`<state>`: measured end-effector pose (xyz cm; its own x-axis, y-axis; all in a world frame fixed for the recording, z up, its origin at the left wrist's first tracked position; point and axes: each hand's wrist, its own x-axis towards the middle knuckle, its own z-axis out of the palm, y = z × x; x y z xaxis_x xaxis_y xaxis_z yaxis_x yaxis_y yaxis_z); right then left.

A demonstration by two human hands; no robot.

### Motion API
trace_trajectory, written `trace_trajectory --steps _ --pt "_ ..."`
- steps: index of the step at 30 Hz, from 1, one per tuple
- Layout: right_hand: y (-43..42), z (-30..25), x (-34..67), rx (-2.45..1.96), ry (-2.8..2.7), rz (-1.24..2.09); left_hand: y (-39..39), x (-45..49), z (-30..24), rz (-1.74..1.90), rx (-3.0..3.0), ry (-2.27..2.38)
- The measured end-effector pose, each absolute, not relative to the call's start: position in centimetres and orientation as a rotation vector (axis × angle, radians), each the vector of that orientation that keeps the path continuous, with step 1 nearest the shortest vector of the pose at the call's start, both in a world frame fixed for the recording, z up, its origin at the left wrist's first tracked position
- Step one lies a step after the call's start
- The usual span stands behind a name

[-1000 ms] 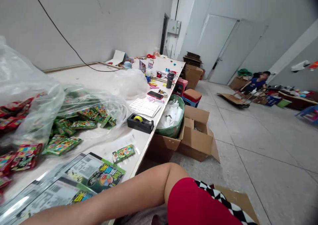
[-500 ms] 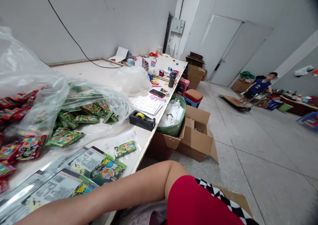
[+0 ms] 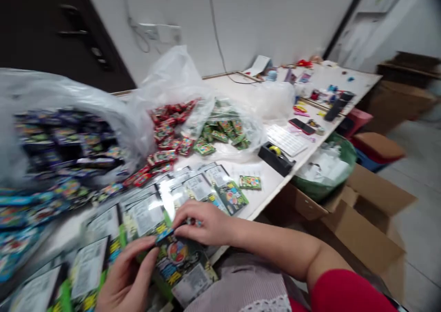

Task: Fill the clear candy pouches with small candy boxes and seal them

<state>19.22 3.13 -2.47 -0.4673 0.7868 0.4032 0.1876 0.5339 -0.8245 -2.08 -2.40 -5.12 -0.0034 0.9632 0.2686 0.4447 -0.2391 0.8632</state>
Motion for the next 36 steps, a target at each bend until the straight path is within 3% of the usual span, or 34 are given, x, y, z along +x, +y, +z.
trace_trajectory --steps 7,9,12,21,29,36 --pt "3.2 -2.1 20.1 -0.699 -1.942 1.046 -2.7 -1.4 -3.8 1.257 1.722 1.432" --pt "5.1 -1.9 22.8 -0.91 -2.032 1.035 -2.7 -1.6 -3.7 1.258 1.699 1.458" --pt "9.1 -2.3 28.5 -1.629 -1.898 0.686 -2.7 -2.0 -3.8 1.241 1.681 1.495" --pt "13.6 -6.8 34.7 -2.035 -1.801 0.641 -2.2 -1.4 -3.7 1.236 1.677 1.507" --pt "11.1 -3.7 34.4 -1.803 -1.682 0.973 -2.1 -0.7 -3.1 1.295 1.704 1.43" --pt "6.1 4.3 23.6 -0.889 -2.097 1.376 -2.4 1.1 -2.0 1.385 1.685 1.303"
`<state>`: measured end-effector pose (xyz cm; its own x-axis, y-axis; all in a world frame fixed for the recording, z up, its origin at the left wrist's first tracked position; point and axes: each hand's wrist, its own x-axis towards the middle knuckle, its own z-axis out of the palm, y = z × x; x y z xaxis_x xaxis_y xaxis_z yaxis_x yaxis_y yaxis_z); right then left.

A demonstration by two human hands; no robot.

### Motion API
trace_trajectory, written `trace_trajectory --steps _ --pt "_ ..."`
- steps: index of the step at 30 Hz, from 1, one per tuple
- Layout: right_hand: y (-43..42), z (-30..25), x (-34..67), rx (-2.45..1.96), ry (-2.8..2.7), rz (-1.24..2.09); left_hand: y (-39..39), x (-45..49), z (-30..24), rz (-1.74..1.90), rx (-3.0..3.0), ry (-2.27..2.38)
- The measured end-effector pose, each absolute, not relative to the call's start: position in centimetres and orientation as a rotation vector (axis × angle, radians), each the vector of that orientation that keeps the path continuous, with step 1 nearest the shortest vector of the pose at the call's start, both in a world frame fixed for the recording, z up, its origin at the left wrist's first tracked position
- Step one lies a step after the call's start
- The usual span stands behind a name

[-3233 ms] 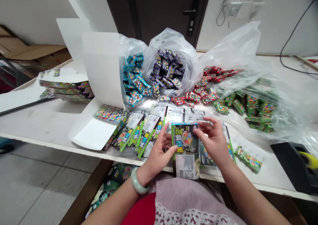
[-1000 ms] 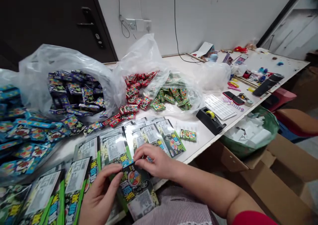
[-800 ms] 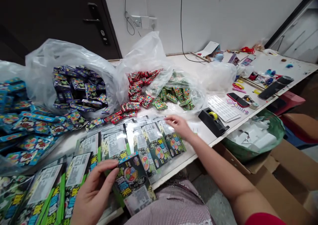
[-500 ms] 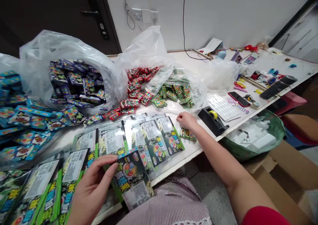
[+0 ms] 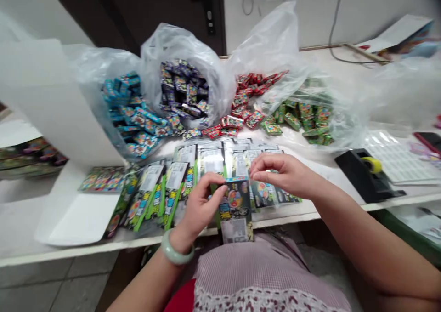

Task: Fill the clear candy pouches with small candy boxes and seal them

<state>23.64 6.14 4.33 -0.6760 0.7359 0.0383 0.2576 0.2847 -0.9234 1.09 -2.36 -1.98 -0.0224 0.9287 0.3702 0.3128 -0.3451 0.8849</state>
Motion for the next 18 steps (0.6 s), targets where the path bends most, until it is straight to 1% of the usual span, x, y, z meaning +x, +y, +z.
trace_trajectory --steps 2,6,14,18 --pt "5.7 5.1 20.8 -0.844 -2.215 1.348 -2.5 1.1 -2.0 1.379 1.657 1.297" --pt "6.4 4.5 18.0 -0.972 -2.355 1.367 -2.8 0.9 -1.9 1.373 1.604 1.289" --pt "7.0 3.5 17.3 -1.098 -2.465 1.274 -2.7 1.0 -2.1 1.382 1.517 1.279" --pt "6.9 3.5 17.0 -1.125 -2.481 1.241 -2.5 1.3 -2.4 1.412 1.483 1.355"
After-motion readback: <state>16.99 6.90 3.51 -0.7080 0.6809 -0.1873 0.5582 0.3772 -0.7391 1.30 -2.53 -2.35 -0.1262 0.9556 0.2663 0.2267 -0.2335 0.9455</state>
